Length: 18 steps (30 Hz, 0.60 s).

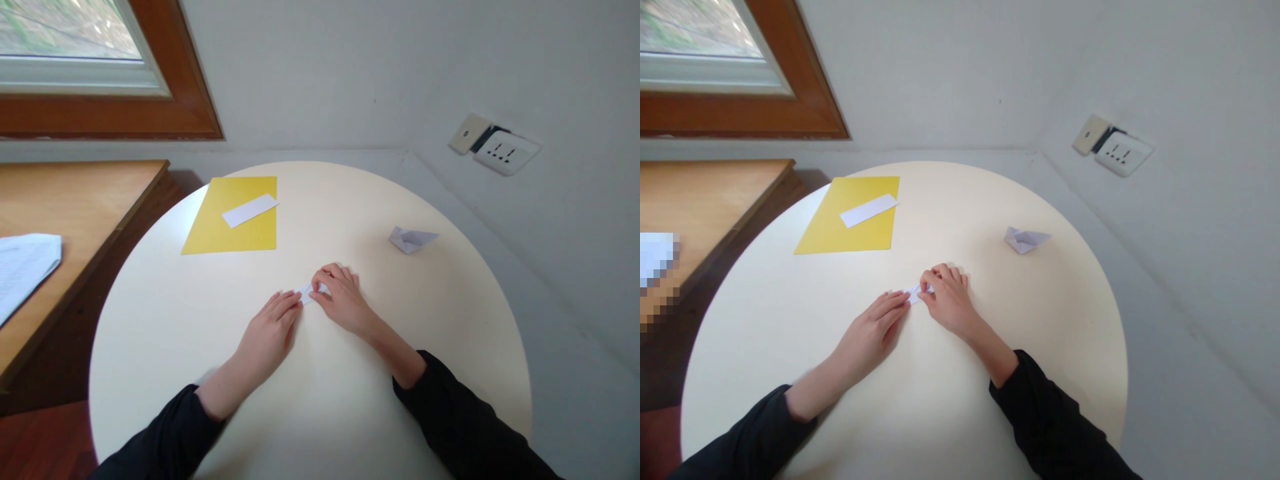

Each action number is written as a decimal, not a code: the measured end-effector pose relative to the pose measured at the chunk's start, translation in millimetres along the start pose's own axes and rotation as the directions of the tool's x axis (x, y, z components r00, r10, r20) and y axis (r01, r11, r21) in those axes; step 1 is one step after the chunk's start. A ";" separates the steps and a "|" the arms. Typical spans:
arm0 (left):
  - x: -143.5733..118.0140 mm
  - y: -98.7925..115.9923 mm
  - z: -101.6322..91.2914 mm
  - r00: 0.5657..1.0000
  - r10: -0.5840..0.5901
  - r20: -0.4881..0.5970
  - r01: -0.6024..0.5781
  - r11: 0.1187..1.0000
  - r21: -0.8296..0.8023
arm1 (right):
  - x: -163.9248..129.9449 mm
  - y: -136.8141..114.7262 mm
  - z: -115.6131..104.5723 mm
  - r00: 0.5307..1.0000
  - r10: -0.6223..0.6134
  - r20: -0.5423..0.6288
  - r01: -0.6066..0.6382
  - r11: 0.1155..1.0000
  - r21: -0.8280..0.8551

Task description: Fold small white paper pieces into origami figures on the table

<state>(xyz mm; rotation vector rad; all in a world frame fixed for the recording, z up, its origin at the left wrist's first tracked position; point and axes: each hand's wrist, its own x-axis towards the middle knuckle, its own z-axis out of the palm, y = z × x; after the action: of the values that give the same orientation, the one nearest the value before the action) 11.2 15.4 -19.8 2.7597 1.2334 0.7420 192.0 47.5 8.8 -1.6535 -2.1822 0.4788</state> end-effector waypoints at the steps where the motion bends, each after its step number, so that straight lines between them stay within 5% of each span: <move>1: 0.3 -1.1 0.5 1.000 0.001 -0.010 -0.001 1.000 -0.015 | -0.2 1.3 -0.6 1.000 -0.004 0.003 0.004 1.000 0.005; 8: -0.5 -1.0 2.3 1.000 -0.006 -0.001 0.006 1.000 -0.029 | 0.5 11.0 2.2 0.997 -0.060 -0.039 0.061 0.998 0.016; 13: -2.6 0.9 1.9 1.000 -0.020 -0.002 0.020 1.000 0.002 | -8.4 13.6 9.0 0.957 -0.091 -0.274 0.109 0.993 0.051; 15: -2.5 1.9 0.3 0.999 -0.026 0.020 0.026 0.999 0.037 | -17.6 9.1 12.9 0.926 -0.200 -0.321 0.207 0.978 -0.012; 18: -1.4 3.9 -2.9 0.998 -0.033 0.052 0.030 0.998 0.054 | -32.7 -3.3 19.8 0.901 -0.384 -0.200 0.361 0.922 -0.140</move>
<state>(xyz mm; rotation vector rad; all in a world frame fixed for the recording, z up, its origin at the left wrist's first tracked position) 11.8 11.3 -17.0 2.7755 1.3025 0.6391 188.0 14.1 -9.7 -1.2156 -2.3016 0.0708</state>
